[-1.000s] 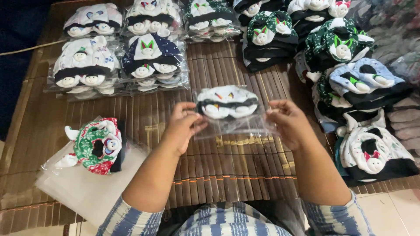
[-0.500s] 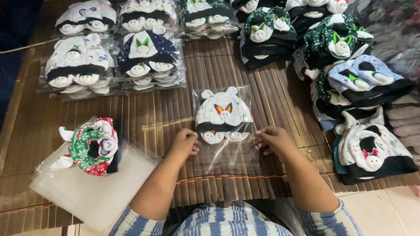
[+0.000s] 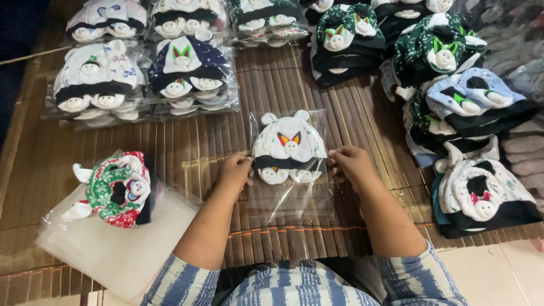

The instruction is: The person picks up baby hats and booties, places them into plastic bags, and seals the bags by hand.

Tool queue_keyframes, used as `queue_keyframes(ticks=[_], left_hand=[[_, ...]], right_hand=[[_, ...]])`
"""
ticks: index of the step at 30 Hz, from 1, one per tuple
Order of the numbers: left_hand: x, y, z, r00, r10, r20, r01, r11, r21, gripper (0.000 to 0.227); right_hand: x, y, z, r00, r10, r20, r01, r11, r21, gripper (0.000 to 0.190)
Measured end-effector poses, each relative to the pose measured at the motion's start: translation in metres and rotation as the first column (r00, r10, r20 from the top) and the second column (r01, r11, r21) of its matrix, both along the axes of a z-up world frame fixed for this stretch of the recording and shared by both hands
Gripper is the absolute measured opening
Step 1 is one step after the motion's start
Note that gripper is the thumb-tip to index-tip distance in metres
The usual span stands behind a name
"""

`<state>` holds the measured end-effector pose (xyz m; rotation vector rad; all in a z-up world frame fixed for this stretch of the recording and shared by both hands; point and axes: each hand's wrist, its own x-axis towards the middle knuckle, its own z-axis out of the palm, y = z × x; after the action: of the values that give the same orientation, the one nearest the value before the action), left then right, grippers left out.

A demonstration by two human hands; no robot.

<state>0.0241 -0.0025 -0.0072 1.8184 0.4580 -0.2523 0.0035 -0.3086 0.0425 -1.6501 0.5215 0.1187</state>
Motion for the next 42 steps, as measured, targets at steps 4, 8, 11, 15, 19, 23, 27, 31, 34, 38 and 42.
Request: queue_keyframes(ticks=[4,8,11,15,19,23,27,31,34,38,42], left_hand=[[0.006,0.001,0.006,1.0,-0.005,0.023,0.003,0.998,0.069,0.04],[0.016,0.008,-0.002,0.999,-0.027,0.022,0.021,0.978,0.209,0.035],[0.017,0.011,-0.007,0.997,-0.073,-0.004,0.07,0.931,0.359,0.029],[0.004,0.002,0.017,0.996,-0.087,0.019,0.07,0.897,0.437,0.034],[-0.007,-0.007,0.038,0.991,-0.082,0.107,0.035,0.921,0.388,0.029],[-0.009,-0.021,0.047,0.986,-0.144,0.088,0.059,0.787,0.615,0.029],[0.0,-0.048,0.06,0.751,-0.422,0.508,-0.154,0.636,0.756,0.041],[0.012,-0.072,0.073,0.526,-0.637,0.564,-0.119,0.601,0.79,0.053],[0.025,-0.076,0.048,0.529,-0.717,0.454,0.022,0.546,0.837,0.057],[0.035,-0.075,0.023,0.537,-0.725,0.431,-0.022,0.499,0.866,0.065],[0.035,-0.076,0.016,0.555,-0.716,0.423,0.001,0.509,0.861,0.065]], right_hand=[[0.008,0.001,-0.001,1.0,0.015,0.026,-0.014,0.998,-0.069,0.022],[0.017,-0.002,-0.018,0.999,0.015,0.049,-0.012,0.997,-0.073,0.023],[0.023,-0.006,-0.03,0.999,0.021,0.045,-0.017,0.994,-0.107,0.024],[0.036,-0.02,-0.071,0.999,0.031,0.025,-0.025,0.974,-0.226,0.022],[0.026,-0.014,-0.053,0.999,0.005,0.041,0.008,0.952,-0.306,0.024],[0.011,-0.001,-0.008,0.987,0.155,0.043,-0.092,0.763,-0.639,0.028],[0.008,0.032,0.012,0.799,0.412,0.439,0.252,0.433,-0.865,0.038],[0.015,0.074,0.036,0.641,0.597,0.482,0.269,0.414,-0.87,0.044],[0.027,0.075,0.005,0.666,0.637,0.388,0.253,0.296,-0.921,0.05],[0.036,0.067,-0.011,0.749,0.634,0.194,0.052,0.235,-0.971,0.06],[0.032,0.069,-0.003,0.763,0.638,0.104,-0.048,0.216,-0.975,0.06]])
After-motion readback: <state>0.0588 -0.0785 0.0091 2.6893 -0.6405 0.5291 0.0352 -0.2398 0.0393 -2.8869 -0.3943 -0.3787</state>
